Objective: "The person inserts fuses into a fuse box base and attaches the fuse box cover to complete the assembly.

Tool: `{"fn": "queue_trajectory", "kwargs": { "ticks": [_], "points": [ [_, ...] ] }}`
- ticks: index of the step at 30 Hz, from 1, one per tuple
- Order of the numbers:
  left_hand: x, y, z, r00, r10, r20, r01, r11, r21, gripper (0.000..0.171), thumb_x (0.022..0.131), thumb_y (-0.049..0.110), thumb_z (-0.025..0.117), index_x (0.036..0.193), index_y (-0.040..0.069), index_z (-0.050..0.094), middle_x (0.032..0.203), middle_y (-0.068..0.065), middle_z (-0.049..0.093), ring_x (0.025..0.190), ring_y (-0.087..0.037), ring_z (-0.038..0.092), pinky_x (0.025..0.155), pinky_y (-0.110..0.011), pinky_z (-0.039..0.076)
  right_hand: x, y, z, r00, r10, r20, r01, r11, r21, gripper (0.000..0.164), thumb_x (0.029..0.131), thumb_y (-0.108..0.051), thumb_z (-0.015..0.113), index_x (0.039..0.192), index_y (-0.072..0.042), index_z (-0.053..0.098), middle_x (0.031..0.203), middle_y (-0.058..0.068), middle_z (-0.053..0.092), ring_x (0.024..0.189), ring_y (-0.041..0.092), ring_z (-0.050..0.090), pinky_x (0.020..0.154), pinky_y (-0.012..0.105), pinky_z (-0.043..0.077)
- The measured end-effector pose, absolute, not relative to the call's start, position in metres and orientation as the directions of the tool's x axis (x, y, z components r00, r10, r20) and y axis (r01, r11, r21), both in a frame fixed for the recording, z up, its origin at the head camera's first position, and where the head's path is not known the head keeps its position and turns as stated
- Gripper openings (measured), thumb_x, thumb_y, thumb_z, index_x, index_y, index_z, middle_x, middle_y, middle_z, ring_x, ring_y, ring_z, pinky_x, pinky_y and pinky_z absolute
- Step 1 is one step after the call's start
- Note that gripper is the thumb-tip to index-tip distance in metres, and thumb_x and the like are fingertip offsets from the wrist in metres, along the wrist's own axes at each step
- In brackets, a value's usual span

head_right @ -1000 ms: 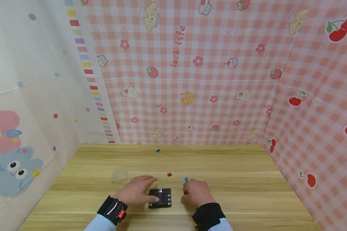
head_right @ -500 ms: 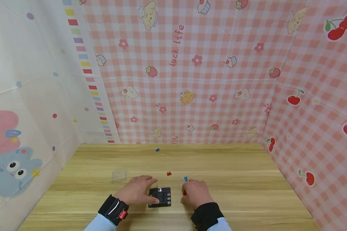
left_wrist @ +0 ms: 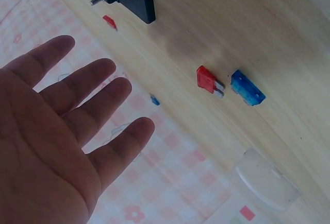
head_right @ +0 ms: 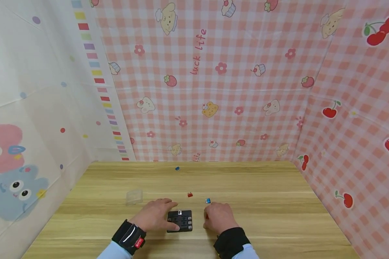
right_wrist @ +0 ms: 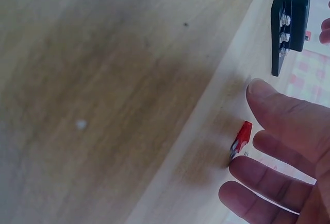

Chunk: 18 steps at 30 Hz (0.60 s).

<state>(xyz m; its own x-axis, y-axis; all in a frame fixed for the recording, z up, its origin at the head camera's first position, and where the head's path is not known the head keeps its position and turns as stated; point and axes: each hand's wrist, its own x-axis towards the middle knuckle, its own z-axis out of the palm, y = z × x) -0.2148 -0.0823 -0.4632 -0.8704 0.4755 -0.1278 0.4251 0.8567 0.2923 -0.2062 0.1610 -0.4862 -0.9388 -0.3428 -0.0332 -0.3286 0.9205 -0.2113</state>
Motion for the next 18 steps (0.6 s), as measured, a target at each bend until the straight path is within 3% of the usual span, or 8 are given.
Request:
{"fn": "queue_trajectory", "kwargs": {
  "ticks": [18],
  "points": [
    [-0.212,-0.0846,-0.4666,-0.869,0.482,-0.115,0.437,0.855,0.281,0.081,0.074,0.064,0.076,0.137,0.017,0.059,0.137,-0.011,0.056,0.125,-0.034,0.052,0.103,-0.055,0.038,-0.2032,0.1609,-0.4828,-0.928,-0.371,-0.032,-0.359,0.915,-0.184,0.013,0.078,-0.018,0.084,0.087,-0.019,0.074,0.076,-0.007,0.056,0.07,0.014,0.047,0.067,0.038,0.041]
  ]
}}
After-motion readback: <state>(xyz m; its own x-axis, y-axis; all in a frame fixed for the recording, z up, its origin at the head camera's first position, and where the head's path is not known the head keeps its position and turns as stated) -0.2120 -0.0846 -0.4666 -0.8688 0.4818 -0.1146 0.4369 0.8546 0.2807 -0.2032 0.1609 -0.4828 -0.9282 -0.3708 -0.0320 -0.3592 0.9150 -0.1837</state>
